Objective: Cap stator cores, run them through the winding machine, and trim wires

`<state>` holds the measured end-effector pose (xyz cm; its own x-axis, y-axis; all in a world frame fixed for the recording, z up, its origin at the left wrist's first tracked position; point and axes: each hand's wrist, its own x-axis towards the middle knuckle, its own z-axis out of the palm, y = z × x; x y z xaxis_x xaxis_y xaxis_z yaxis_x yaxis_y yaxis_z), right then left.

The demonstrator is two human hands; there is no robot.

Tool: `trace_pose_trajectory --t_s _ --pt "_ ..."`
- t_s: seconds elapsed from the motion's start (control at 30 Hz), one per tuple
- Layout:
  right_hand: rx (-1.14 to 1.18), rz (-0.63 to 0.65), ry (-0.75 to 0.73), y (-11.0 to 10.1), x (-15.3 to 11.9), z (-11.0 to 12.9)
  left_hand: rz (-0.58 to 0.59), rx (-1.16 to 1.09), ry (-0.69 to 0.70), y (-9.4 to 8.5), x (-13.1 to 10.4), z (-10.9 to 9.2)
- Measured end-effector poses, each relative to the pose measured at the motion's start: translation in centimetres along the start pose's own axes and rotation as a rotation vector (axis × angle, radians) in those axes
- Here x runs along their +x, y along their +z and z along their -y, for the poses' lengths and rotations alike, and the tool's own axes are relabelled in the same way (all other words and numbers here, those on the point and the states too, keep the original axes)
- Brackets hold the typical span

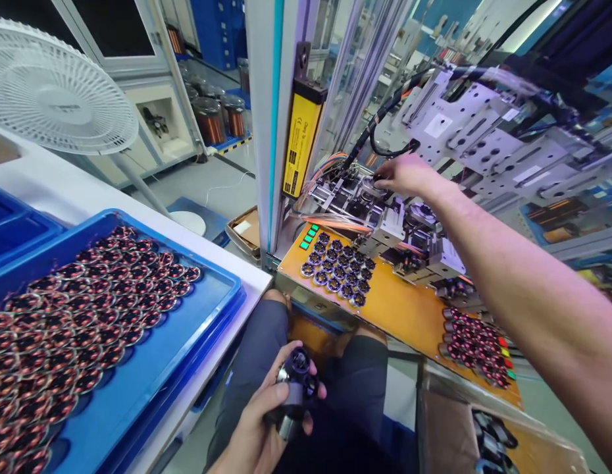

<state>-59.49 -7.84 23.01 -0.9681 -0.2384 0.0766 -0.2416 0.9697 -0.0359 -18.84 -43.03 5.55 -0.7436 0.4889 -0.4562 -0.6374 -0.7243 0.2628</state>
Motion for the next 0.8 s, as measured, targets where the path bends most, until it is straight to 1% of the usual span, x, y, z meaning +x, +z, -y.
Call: trace_pose_trajectory --t_s 0.07,0.13,0.17,0.2,0.23,0.27,0.3,0.33,0.37,0.4,0.43,0.53,0.63,0.7,0.8 --pt "-0.092 0.027 0.018 0.5 -1.5 2.0 0.005 0.011 0.003 0.9 -0.4 0.3" --pt "-0.098 -0.047 -0.025 0.3 -4.6 4.9 0.007 0.01 0.01 1.8 -0.8 0.6" --pt "-0.055 -0.104 -0.077 0.0 -6.7 6.6 0.01 0.004 0.01 2.2 -1.0 0.7" --pt "0.035 -0.14 -0.169 -0.4 -9.2 8.3 0.015 -0.005 0.006 2.6 -1.1 0.8" --pt "0.192 -0.085 -0.287 -0.9 -12.0 10.1 0.024 -0.013 -0.002 2.9 -1.1 0.8" --pt "0.379 0.057 -0.386 -1.2 -14.9 11.7 0.037 -0.016 -0.016 3.2 -1.1 0.8" --pt "0.552 0.242 -0.462 -1.4 -18.0 13.2 0.052 -0.012 -0.033 3.5 -1.1 0.9" --pt "0.675 0.458 -0.552 -1.3 -20.9 14.5 0.069 -0.001 -0.053 3.8 -1.0 0.9" --pt "0.76 0.6 -0.603 -1.0 -23.6 15.6 0.088 0.018 -0.076 4.1 -1.0 0.9" --pt "0.799 0.655 -0.573 -0.5 -26.0 16.3 0.102 0.048 -0.104 4.4 -0.9 0.9" --pt "0.829 0.652 -0.517 0.2 -28.1 16.8 0.115 0.088 -0.132 4.6 -0.9 0.9" --pt "0.933 0.541 -0.299 2.4 -32.8 16.8 0.128 0.217 -0.2 5.4 -0.7 1.4" --pt "1.069 0.426 -0.058 3.7 -35.8 16.9 0.115 0.273 -0.232 5.8 -0.6 2.5" --pt "1.125 0.361 0.094 4.2 -37.4 17.4 0.093 0.273 -0.248 5.7 -0.5 3.5" --pt "1.166 0.321 0.226 4.8 -39.2 18.2 0.063 0.239 -0.27 5.2 -0.5 4.9"
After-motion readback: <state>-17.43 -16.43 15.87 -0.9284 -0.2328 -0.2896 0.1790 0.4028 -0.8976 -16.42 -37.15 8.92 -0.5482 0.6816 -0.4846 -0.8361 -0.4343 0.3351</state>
